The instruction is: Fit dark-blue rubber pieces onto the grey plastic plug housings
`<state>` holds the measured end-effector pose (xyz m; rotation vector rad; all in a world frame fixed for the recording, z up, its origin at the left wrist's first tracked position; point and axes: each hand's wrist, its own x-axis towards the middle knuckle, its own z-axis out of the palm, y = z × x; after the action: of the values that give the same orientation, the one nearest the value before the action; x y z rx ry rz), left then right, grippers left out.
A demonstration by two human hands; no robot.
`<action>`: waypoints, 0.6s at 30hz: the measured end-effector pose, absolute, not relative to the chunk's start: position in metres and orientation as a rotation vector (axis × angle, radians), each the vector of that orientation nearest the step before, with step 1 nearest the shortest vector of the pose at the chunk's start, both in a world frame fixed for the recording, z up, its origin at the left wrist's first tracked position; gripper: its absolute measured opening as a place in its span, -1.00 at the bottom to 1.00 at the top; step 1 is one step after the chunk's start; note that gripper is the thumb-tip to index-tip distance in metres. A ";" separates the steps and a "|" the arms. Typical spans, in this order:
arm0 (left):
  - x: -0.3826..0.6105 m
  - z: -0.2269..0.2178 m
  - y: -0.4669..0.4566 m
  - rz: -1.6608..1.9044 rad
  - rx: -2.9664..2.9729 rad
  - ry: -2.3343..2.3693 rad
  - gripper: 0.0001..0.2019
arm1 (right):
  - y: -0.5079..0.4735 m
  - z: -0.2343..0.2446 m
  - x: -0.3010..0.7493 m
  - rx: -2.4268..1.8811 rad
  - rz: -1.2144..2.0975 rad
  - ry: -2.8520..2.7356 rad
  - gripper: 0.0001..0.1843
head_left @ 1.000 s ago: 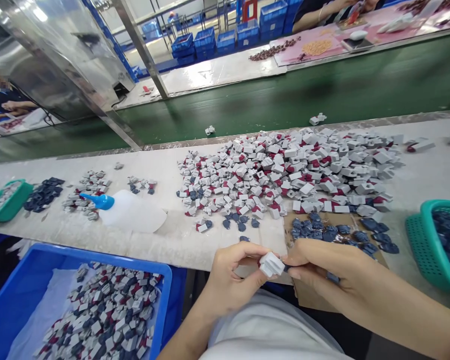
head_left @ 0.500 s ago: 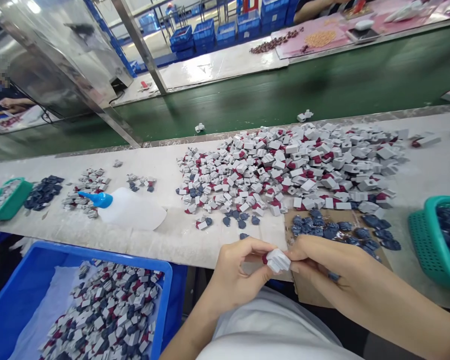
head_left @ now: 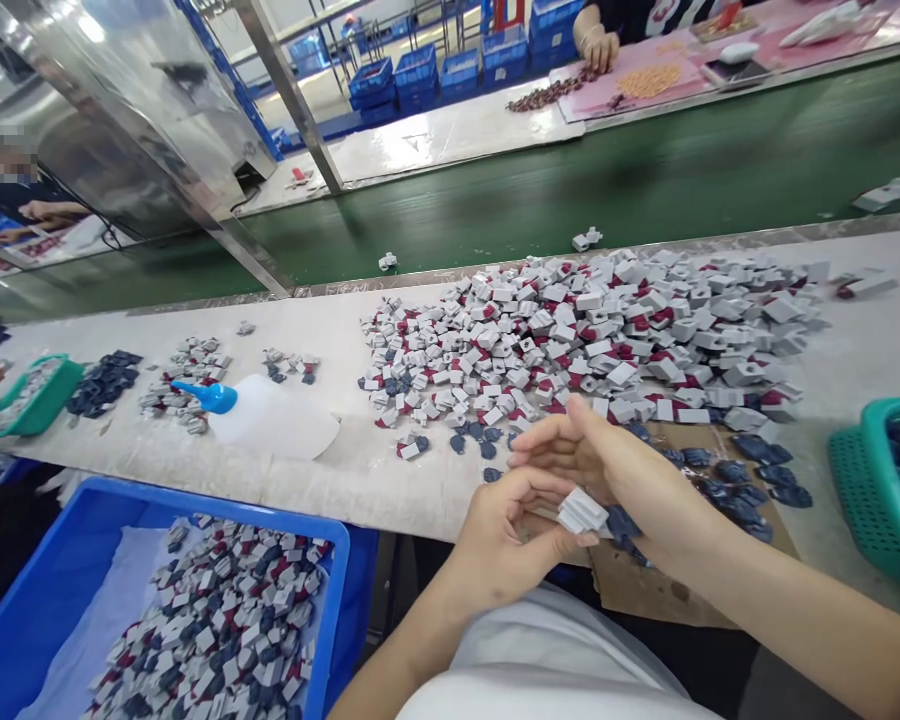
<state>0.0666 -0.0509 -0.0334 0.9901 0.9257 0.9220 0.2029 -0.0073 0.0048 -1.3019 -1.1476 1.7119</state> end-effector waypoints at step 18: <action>0.058 -0.056 -0.040 0.971 1.165 1.083 -0.77 | 0.010 -0.032 0.177 -1.187 1.780 -0.977 -0.19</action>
<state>0.0577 -0.0405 -0.0559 1.1650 1.0834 0.9709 0.1772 0.0101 -0.0322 -1.1872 -0.9775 1.7796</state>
